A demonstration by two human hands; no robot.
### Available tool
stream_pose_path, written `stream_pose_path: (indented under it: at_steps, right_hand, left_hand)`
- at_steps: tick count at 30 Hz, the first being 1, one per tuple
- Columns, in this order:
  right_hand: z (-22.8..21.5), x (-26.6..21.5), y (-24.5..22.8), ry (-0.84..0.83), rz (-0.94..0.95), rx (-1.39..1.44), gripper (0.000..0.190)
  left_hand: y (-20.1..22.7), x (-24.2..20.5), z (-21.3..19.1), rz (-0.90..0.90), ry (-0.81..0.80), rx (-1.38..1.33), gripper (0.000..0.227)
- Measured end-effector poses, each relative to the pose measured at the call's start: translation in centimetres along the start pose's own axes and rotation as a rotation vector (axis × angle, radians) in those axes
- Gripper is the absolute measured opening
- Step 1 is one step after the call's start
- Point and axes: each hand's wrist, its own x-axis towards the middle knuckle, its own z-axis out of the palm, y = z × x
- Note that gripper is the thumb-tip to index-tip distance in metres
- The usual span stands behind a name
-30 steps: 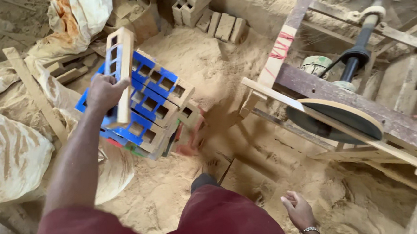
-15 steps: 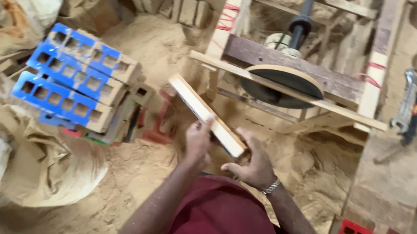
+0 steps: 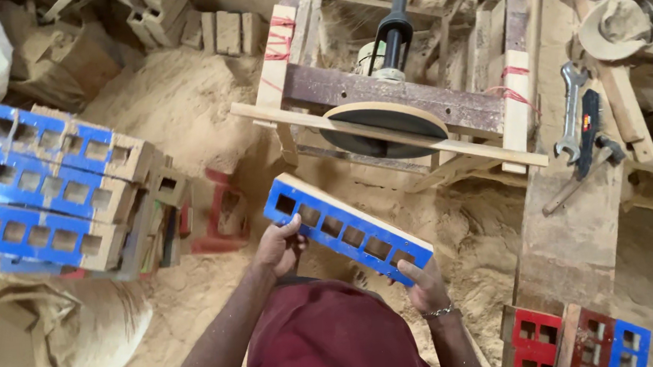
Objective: The person sands the edges of small rectangular wooden blocks using a stationary belt sander. They handle red and blue painted blocks one at a time, pressing them against the moving belt to smooth the surfaces, then place the finished pieces aside.
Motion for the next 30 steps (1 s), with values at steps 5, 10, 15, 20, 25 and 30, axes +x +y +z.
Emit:
stream_pose_path:
  at_steps: [5, 10, 15, 20, 25, 30]
  right_hand:
    - [0.6, 6.7, 1.3, 0.279, -0.027, 0.323, 0.049]
    - [2.4, 16.7, 2.0, 0.485, -0.112, 0.228, 0.048]
    - [5.4, 22.2, 2.0, 0.617, 0.057, 0.046, 0.053]
    - [8.5, 24.0, 2.3, 0.775, 0.162, -0.042, 0.055]
    - [9.5, 24.9, 2.5, 0.863, 0.144, -0.052, 0.056]
    - [8.0, 25.3, 2.5, 0.947, 0.113, -0.028, 0.053]
  left_hand:
    - [3.1, 4.4, 2.6, 0.168, 0.119, -0.061, 0.017]
    - [7.6, 11.5, 4.1, 0.201, 0.274, -0.096, 0.016]
    - [11.7, 15.4, 2.1, 0.085, 0.315, -0.085, 0.021]
    - [14.7, 16.3, -0.3, -0.032, 0.264, -0.091, 0.027]
    - [15.3, 17.0, -1.3, -0.079, 0.26, -0.05, 0.026]
    - [14.0, 17.1, -0.2, -0.063, 0.26, -0.078, 0.027]
